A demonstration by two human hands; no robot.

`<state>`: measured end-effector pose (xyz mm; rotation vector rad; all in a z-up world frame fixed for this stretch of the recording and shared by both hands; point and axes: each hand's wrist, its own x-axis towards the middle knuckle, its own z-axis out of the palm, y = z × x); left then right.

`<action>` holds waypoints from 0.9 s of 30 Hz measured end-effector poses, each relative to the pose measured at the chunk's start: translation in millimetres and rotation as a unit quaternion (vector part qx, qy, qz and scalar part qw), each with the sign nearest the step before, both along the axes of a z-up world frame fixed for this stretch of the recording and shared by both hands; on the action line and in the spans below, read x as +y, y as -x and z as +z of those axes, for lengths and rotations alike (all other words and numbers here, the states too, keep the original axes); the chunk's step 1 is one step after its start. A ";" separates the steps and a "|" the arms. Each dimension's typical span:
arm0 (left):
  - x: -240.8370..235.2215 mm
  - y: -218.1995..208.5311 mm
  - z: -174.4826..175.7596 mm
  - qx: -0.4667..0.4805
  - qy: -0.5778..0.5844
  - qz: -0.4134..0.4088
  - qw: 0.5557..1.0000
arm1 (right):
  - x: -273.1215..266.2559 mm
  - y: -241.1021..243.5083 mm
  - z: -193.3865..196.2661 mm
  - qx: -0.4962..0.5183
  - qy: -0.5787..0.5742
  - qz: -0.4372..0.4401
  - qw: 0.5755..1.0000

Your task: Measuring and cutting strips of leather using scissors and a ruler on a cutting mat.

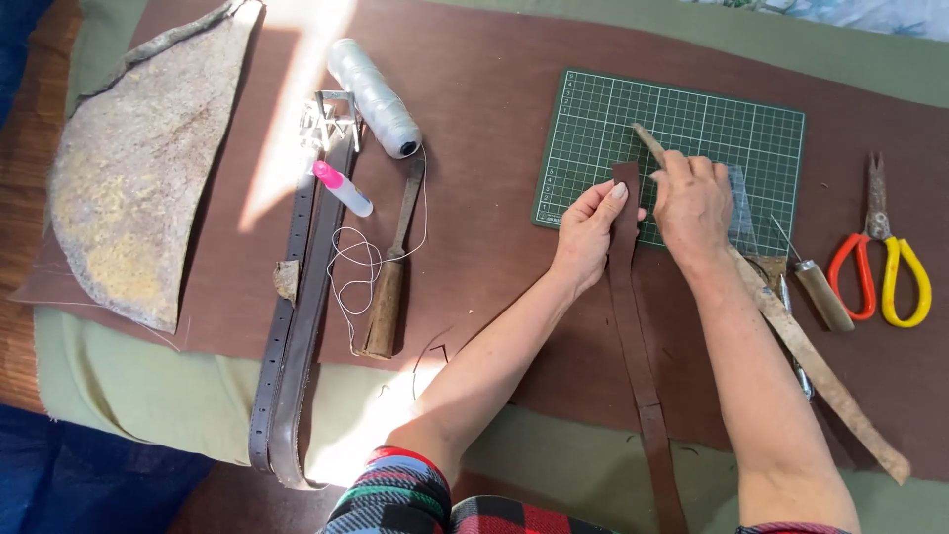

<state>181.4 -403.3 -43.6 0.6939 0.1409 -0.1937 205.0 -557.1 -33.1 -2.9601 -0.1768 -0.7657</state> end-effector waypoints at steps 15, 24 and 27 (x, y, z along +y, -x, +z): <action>0.1 28.1 109.2 0.060 0.066 -0.066 0.994 | 40.5 112.7 165.9 0.025 -0.497 -0.040 0.866; -7.3 48.5 160.6 0.068 0.086 -0.088 0.990 | 54.6 128.1 162.6 -0.030 -0.604 0.002 0.796; -8.1 48.3 157.3 0.053 0.072 -0.058 0.994 | 63.3 127.3 161.7 -0.050 -0.626 0.030 0.778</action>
